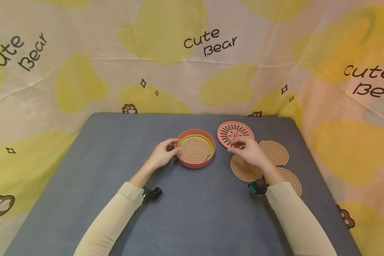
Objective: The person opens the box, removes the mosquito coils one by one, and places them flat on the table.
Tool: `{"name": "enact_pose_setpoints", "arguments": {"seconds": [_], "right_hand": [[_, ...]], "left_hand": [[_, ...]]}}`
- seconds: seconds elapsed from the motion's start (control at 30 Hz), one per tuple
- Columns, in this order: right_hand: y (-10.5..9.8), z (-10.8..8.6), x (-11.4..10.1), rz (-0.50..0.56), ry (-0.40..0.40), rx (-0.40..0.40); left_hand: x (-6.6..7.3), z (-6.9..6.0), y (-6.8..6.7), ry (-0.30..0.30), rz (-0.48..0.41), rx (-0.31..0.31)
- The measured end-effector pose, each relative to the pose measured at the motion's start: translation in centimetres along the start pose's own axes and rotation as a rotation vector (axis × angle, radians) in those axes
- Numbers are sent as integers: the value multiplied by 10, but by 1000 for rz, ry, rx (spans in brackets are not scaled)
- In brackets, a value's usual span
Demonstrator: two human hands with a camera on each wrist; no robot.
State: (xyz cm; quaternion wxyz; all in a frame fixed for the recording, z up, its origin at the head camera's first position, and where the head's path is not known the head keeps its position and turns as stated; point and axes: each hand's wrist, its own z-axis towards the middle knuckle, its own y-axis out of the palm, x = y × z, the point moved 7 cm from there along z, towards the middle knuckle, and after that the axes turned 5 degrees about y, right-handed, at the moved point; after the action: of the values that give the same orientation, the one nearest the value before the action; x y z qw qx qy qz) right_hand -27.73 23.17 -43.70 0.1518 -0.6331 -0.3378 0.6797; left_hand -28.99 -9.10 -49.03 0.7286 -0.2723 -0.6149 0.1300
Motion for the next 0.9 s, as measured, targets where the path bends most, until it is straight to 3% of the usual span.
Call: {"name": "enact_pose_setpoints", "arguments": {"seconds": [0.37, 0.9], "right_hand": [[33, 22, -7, 58, -89, 28], [66, 33, -1, 225, 4, -28]], "left_hand": [[4, -2, -2, -2, 7, 1], [7, -1, -3, 11, 32, 3]]}}
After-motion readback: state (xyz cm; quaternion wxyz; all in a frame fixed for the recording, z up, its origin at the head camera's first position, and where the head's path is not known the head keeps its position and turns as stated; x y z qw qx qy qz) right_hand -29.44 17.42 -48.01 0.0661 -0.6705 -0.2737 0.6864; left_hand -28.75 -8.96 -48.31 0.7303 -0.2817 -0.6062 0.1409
